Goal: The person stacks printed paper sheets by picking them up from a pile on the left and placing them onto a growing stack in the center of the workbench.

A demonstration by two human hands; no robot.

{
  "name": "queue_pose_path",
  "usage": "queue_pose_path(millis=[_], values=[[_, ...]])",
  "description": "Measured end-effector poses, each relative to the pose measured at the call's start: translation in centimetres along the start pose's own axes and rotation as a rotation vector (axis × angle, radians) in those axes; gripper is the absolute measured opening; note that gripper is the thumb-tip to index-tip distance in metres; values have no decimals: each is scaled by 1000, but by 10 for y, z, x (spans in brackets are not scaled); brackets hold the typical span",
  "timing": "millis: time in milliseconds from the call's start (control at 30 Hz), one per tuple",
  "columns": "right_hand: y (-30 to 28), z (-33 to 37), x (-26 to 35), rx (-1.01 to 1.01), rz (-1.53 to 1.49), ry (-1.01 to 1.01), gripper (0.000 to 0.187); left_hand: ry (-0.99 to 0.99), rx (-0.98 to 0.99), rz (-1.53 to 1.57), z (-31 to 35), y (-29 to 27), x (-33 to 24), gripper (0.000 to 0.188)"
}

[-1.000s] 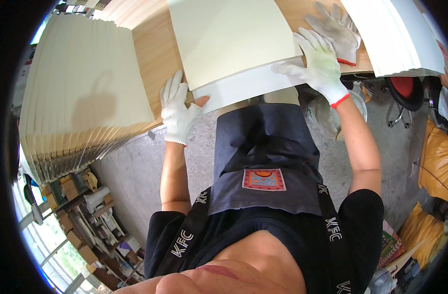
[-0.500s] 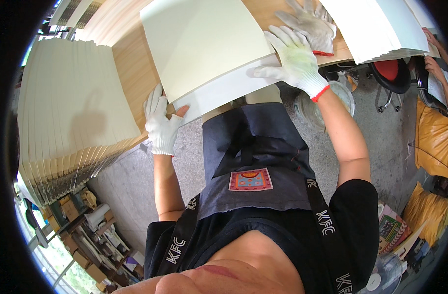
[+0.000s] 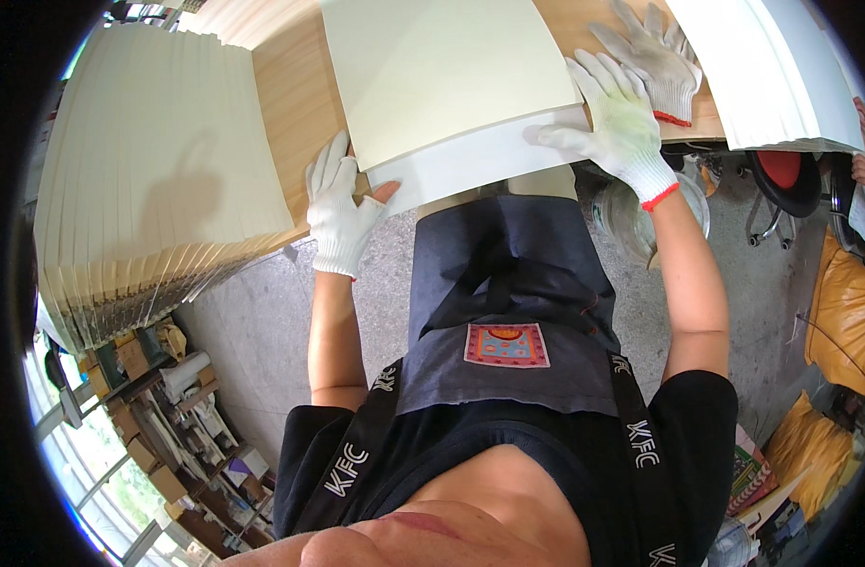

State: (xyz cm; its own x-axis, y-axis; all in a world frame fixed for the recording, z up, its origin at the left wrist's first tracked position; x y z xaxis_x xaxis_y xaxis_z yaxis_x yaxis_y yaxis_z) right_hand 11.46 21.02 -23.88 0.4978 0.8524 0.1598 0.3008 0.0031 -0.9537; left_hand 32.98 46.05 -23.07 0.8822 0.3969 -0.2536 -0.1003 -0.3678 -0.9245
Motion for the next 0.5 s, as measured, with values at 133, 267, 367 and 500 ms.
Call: queue_pose_path(millis=[133,267,367,500], values=[[3,0,-3,-2,-8,-9,102,8,-3,15,0,-1,0,73],[0,0,-2,-17,-20,-6,101,-8,19,14,0,1,0,72],[1,1,-3,-32,-21,-10,101,-3,29,-15,0,2,-1,72],[-1,3,-1,-44,-7,-9,102,12,26,-15,1,3,0,71]])
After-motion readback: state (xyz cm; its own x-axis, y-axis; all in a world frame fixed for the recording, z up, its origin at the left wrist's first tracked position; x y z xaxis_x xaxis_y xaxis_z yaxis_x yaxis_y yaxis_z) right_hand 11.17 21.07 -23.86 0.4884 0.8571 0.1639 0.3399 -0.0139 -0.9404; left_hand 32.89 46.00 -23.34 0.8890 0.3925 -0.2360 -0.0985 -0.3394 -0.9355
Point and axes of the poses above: each hand's wrist, its own z-axis away from the middle knuckle, its own y-axis out of the palm, x = y × z, the point moved 7 cm from there along -z, towards the middle knuckle, and after that the axes turned 2 degrees about -z, right-handed, at the moved point
